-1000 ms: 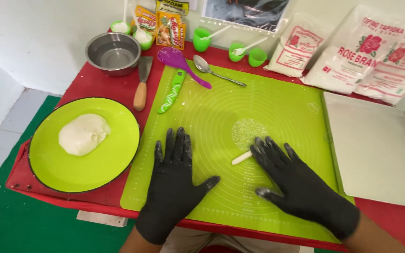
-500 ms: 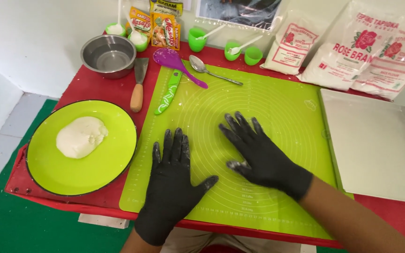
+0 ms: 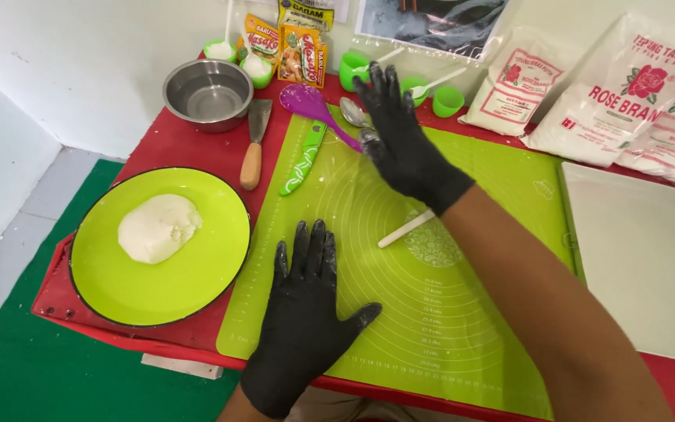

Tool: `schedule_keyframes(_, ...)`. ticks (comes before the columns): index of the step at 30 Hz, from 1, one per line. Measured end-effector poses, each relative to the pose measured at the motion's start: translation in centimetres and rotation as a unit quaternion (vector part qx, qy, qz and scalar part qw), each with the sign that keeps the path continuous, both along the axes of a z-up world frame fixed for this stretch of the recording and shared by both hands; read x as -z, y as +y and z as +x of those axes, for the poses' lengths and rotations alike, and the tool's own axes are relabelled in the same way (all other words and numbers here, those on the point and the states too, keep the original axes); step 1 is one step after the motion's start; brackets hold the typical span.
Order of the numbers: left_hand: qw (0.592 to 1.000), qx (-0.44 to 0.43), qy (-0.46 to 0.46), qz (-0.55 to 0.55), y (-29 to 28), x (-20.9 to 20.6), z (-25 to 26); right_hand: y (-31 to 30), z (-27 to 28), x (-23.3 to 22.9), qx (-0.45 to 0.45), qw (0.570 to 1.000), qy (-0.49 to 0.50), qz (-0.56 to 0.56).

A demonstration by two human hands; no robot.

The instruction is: Rolling a piece of dough into a long rope and cutting it into small segments using a scraper tool.

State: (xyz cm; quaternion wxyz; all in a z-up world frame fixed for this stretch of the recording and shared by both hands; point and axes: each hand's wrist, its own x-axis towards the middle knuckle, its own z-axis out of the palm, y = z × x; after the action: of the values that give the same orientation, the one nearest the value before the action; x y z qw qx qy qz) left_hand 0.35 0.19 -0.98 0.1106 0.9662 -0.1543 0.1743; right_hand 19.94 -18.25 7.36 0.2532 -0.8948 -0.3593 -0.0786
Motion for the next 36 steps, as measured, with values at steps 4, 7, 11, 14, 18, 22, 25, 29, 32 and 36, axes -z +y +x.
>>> schedule_keyframes(4, 1.0, 0.0, -0.007, 0.002, 0.0, 0.4, 0.1, -2.8, -2.5, 0.1, -0.04, 0.999, -0.018, -0.02)
schedule_keyframes(7, 0.999, -0.011, -0.019, 0.029, 0.0, 0.3, 0.1, -5.3, -5.2, 1.7, -0.062, 0.99, 0.039, -0.122)
schedule_keyframes(11, 1.0, -0.002, -0.011, 0.015, 0.1, 0.2, 0.0, -8.1, -9.9, 2.4, -0.069, 0.982, 0.013, -0.174)
schedule_keyframes(14, 1.0, 0.0, -0.016, 0.017, -0.1, 0.4, 0.1, -9.9, -13.9, 2.2, -0.052, 0.979, -0.005, -0.199)
schedule_keyframes(18, 1.0, -0.005, -0.011, 0.021, 0.0, 0.6, 0.2, -11.5, -18.6, 0.5, -0.039, 0.968, 0.03, -0.246)
schedule_keyframes(22, 1.0, 0.0, -0.007, 0.015, -0.1, 0.6, 0.1, -13.2, -21.1, -1.1, -0.042, 0.964, -0.021, -0.261)
schedule_keyframes(25, 1.0, -0.001, -0.001, 0.009, -0.1, 0.6, 0.1, -13.2, -21.1, -3.0, 0.014, 0.988, -0.006, -0.152)
schedule_keyframes(29, 1.0, 0.004, -0.004, 0.003, -0.1, 0.4, 0.0, -11.7, -18.8, -3.4, 0.053, 0.996, 0.011, -0.065)
schedule_keyframes(32, 1.0, -0.002, -0.008, 0.015, -0.1, 0.4, 0.1, -10.3, -16.1, -0.6, 0.015, 0.997, 0.038, -0.062)
schedule_keyframes(36, 1.0, -0.001, -0.004, 0.007, -0.1, 0.1, 0.0, -8.8, -12.5, 2.7, -0.02, 0.99, 0.039, -0.132)
